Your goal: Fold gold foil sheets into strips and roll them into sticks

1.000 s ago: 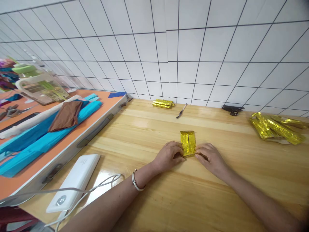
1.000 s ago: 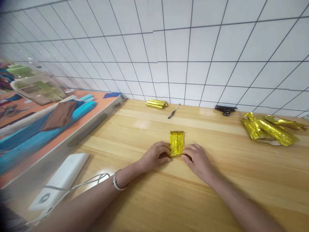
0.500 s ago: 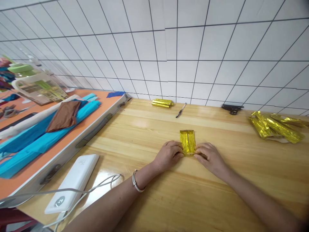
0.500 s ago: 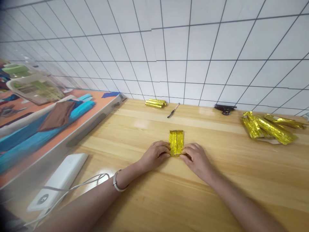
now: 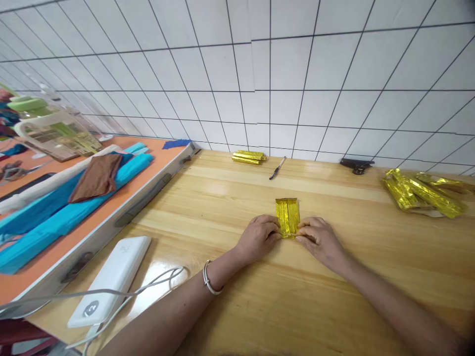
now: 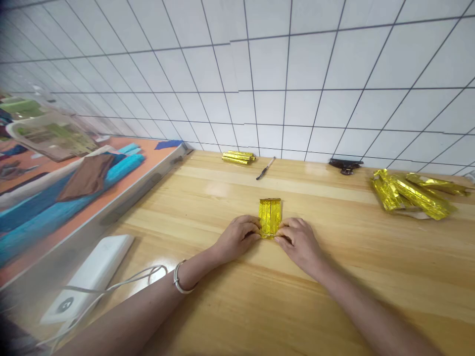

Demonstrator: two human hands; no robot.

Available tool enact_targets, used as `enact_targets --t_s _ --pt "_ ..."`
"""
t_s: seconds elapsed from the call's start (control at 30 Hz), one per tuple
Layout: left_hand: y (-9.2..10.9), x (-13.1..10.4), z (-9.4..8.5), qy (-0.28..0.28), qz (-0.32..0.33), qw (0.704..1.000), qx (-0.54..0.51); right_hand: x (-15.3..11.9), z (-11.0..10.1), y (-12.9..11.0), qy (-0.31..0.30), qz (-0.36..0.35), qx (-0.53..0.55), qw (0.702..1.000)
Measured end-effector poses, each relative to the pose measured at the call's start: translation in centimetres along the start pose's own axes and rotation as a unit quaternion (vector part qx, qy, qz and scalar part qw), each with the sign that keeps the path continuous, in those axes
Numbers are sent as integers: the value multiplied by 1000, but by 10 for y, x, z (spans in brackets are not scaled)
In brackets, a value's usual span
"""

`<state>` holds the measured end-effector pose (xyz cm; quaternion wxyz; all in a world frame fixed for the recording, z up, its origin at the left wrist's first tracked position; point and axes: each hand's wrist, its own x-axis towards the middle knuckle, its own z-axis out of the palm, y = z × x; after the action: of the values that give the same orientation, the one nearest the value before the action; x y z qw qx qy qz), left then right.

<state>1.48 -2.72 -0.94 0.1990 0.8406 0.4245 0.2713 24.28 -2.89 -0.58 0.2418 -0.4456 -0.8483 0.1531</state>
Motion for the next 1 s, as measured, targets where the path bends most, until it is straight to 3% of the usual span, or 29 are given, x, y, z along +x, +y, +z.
enact_targets --t_s 0.4,0.77,0.87,1.0 --pt "15 4 8 54 -87 993 52 9 4 -13 -3 72 -44 996" --pt "20 2 4 56 -108 989 83 8 4 -22 -3 100 -101 990" --pt "28 -1 0 47 -89 988 114 7 5 -24 -3 105 -106 989" --pt "38 -4 -2 -23 -9 985 168 7 6 -24 -4 111 -109 988"
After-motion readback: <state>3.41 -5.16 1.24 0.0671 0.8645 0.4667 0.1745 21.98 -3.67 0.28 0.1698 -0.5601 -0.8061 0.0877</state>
